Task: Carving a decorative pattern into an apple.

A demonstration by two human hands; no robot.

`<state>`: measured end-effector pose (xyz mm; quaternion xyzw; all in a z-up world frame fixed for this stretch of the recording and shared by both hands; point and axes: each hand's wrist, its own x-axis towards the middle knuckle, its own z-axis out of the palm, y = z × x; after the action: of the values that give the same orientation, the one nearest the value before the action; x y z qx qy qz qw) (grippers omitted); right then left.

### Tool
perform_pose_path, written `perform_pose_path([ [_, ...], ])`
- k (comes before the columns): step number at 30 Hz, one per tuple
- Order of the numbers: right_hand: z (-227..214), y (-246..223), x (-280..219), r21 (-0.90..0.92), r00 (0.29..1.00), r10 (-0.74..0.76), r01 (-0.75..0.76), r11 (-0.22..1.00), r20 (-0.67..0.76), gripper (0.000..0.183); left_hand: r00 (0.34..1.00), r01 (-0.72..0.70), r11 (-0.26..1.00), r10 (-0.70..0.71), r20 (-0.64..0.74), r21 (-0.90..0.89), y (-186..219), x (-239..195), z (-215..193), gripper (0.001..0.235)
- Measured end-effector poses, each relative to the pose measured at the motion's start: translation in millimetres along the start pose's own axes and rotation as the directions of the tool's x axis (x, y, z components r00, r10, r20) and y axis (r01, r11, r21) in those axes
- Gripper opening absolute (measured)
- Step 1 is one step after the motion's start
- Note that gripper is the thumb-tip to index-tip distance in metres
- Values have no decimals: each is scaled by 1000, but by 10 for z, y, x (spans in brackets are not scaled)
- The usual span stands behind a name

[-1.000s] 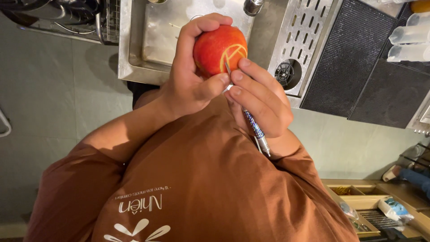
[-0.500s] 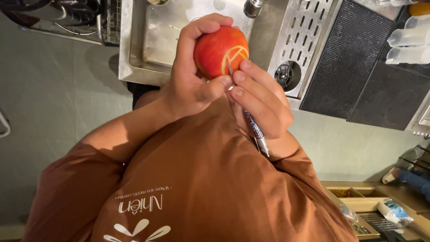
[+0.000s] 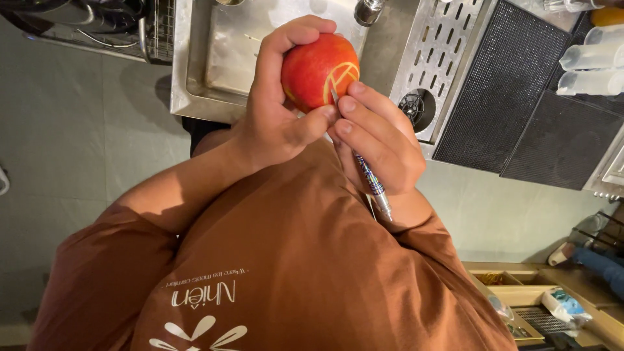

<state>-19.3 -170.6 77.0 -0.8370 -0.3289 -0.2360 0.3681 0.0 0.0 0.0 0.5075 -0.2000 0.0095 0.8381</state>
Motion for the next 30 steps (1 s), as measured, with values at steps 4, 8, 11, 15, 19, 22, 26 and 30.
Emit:
perform_pose_path([
  [4,14,-2,-7,9,1000,9,-9,1000,14,25,1000,13,1000,-13,-2,19,16,-11,-9,65],
  [8,22,0,-27,22,1000,18,-17,1000,-9,26,1000,13,1000,-14,12,20,13,-8,-15,65],
  [11,30,21,-78,29,1000,21,-20,999,-22,26,1000,16,1000,-16,15,-20,11,-11,-8,65],
  [15,-10,29,-139,18,997,36,-35,999,-66,23,999,32,999,-32,-14,-37,-12,-28,-7,65],
  [19,-20,259,-267,-26,971,178,-184,983,-160,15,989,122,962,-139,-56,-245,-52,-17,-44,64],
  [22,84,763,-512,189,845,200,-120,975,-496,18,980,155,915,-189,-57,-372,-98,31,-85,60],
  [26,202,1215,-862,213,635,718,-689,693,-285,17,920,217,713,-377,-104,-667,-272,-57,-163,69],
  [30,197,1154,-866,338,549,805,-732,592,-224,18,900,267,630,-433,-45,-730,-568,-120,-324,69],
])
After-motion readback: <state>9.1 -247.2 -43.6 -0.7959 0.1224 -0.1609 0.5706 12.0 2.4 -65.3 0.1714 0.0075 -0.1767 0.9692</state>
